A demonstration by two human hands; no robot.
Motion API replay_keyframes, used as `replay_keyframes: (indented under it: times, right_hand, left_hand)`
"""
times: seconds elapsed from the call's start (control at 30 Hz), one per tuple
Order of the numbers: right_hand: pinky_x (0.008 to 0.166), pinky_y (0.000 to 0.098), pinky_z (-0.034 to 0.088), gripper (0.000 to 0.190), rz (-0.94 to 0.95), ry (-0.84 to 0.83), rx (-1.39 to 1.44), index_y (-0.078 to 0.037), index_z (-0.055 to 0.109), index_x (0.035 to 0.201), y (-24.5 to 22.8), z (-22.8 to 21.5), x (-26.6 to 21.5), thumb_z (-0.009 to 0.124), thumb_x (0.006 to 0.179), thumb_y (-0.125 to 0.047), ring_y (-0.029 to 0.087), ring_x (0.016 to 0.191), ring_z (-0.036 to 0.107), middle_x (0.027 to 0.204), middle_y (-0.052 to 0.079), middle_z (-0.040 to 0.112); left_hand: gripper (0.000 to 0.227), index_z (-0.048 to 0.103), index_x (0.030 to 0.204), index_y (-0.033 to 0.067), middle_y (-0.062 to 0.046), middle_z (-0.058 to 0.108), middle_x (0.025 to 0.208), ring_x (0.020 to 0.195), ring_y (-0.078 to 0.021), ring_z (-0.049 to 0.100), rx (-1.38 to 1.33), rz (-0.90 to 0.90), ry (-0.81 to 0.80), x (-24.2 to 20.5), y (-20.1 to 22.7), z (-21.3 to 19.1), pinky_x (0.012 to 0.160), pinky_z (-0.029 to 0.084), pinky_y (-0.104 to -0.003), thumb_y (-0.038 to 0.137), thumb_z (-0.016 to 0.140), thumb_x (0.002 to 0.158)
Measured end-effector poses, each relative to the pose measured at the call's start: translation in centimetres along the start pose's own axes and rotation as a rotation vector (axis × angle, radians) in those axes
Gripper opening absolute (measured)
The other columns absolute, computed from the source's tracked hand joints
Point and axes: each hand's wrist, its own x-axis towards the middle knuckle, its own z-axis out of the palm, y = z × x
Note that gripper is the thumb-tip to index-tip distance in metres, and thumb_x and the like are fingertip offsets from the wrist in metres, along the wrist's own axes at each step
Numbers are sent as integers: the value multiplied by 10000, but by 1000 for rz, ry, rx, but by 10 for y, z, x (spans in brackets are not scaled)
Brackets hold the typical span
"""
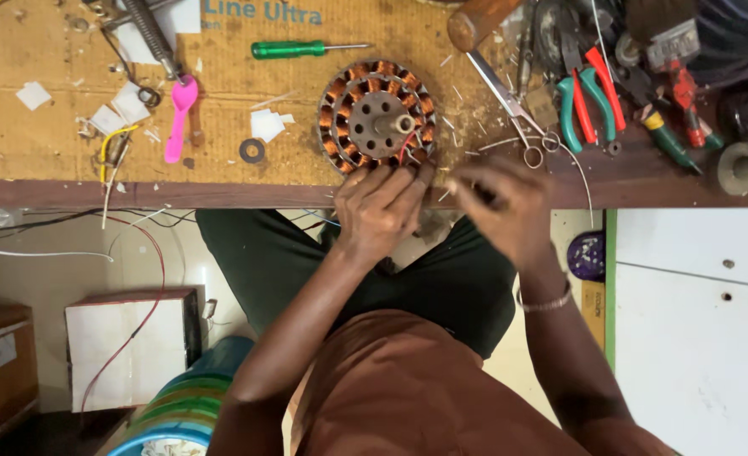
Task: The person strips insulation from colored wires and inserts them into slots of a copper-wound motor stator. They use scissors to trim wire ends and continue threading wires into the stator throughout the clip.
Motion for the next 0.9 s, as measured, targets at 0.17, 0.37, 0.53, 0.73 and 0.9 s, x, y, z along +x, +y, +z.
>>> replay_keyframes:
  times: [0.17,0.37,0.53,0.73,0.9]
  right_hand:
    - [739,274,551,120,49,31,91,-38,778,1044,21,7,19,828,940,-73,144,845,714,1001,73,766]
    - [677,260,511,116,277,-20,185,-39,791,1028,32,8,15,818,918,-63,126,757,661,919,65,760]
    - [759,259,560,132,214,-40,283,-30,776,1045,24,16,16,803,918,-57,122,856,715,974,73,772]
    - [786,286,585,131,91,-71,254,-26,762,1018,-5,2,5,795,896,-61,162,877,743,979,86,772]
    - [744,291,573,97,131,-23,226,-30,780,1017,1,6,29,809,935,-73,163,824,731,961,84,775]
  left_hand:
    - [288,788,1079,92,-4,583,781,696,-152,604,-42,-38,-45,6,4,-10,615,455,-335,65,768,793]
    - [320,771,1115,95,-51,660,900,704,-201,659,-115,-104,-113,11,5,-13,620,532,-346,57,786,798]
    - [221,761,1096,105,-37,661,880,694,-215,673,-209,-166,-136,13,2,-18,643,544,-364,56,792,882]
    - [134,732,1035,109,-50,670,895,714,-233,686,-185,-179,-77,18,6,-15,662,558,-369,79,766,910]
    - [162,736,1054,99,-53,688,893,701,-234,689,-271,-201,-87,17,4,-20,670,567,-365,76,765,896]
